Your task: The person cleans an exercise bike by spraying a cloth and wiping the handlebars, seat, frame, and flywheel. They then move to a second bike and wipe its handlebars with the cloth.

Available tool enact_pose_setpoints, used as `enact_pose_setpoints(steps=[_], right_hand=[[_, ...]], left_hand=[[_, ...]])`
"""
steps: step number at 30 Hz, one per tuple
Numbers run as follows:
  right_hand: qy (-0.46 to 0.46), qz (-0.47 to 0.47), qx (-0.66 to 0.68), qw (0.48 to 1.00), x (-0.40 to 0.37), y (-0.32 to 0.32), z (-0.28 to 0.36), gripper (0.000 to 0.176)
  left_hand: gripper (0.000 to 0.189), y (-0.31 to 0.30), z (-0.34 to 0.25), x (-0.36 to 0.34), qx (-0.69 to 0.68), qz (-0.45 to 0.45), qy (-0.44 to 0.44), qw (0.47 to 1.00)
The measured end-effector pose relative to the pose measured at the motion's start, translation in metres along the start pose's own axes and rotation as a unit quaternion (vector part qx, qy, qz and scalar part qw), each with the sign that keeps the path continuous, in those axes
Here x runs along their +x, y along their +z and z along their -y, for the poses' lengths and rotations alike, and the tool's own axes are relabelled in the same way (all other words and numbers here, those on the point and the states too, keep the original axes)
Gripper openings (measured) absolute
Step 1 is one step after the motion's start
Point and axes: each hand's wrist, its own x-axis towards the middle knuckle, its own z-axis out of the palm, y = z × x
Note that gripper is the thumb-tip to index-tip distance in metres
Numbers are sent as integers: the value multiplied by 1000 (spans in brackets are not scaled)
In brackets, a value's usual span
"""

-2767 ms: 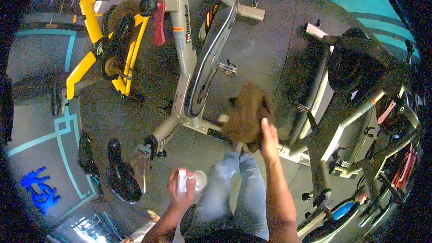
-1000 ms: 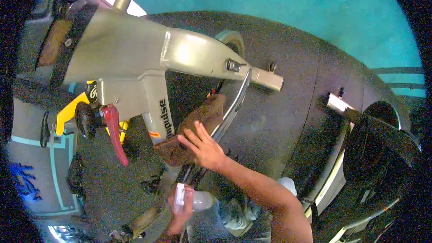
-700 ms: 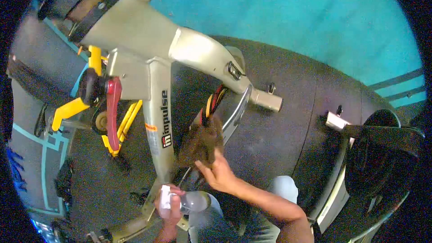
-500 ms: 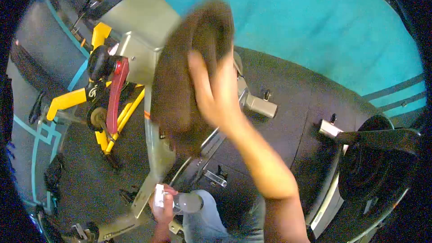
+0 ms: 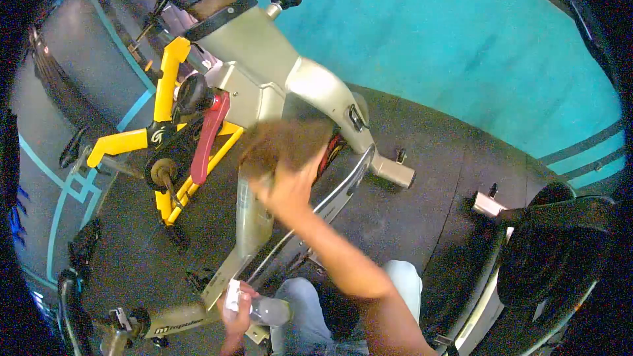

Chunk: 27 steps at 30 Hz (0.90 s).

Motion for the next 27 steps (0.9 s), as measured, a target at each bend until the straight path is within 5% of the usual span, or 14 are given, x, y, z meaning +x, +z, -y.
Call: enact_pose_setpoints(steps=[2, 4, 6, 8, 11, 14, 16, 17, 19, 20, 22, 24, 26, 27], right_hand=[[8, -95, -62, 993, 76, -2, -12, 86], [-1, -67, -36, 997, 137, -9, -17, 56], [39, -14, 32, 999, 150, -8, -19, 51], [-28, -41, -53, 997, 109, -7, -13, 45], [-69, 47, 5, 997, -3, -17, 3, 46], [88, 223, 115, 964, -88, -47, 13, 26], [398, 227, 200, 866, -82, -75, 13, 48], [440, 104, 232, 861, -71, -84, 7, 48], [411, 44, 162, 896, -24, -111, -25, 47], [410, -102, 192, 886, 11, -108, -20, 49], [284, -91, 281, 912, 76, -120, -36, 49], [185, -99, 211, 955, 133, -94, -49, 45], [140, 37, 82, 986, 164, -64, -47, 48], [45, 1, -27, 999, 159, -38, -50, 52]], left_hand=[[22, -3, -6, -8, -18, -12, -23, 1000], [20, -7, -8, -16, -35, -20, -52, 998], [17, -10, -9, -24, -73, -52, -55, 994], [17, -17, -6, -28, -56, -39, -67, 995], [18, -18, -17, -23, -60, -36, -54, 996], [20, -23, -17, -18, -70, -58, -70, 993], [22, -26, -14, -7, -21, -38, -19, 999], [22, -28, -19, -4, -4, -42, -22, 999], [23, -27, -20, 6, 25, -42, 0, 999], [23, -30, -19, 10, 54, -38, 26, 997], [25, -26, -20, 22, 74, -23, 7, 997], [25, -12, -31, 37, 131, 23, 68, 989], [25, -3, -16, 45, 161, 61, 71, 983], [25, 5, -13, 47, 195, 70, 73, 976]])
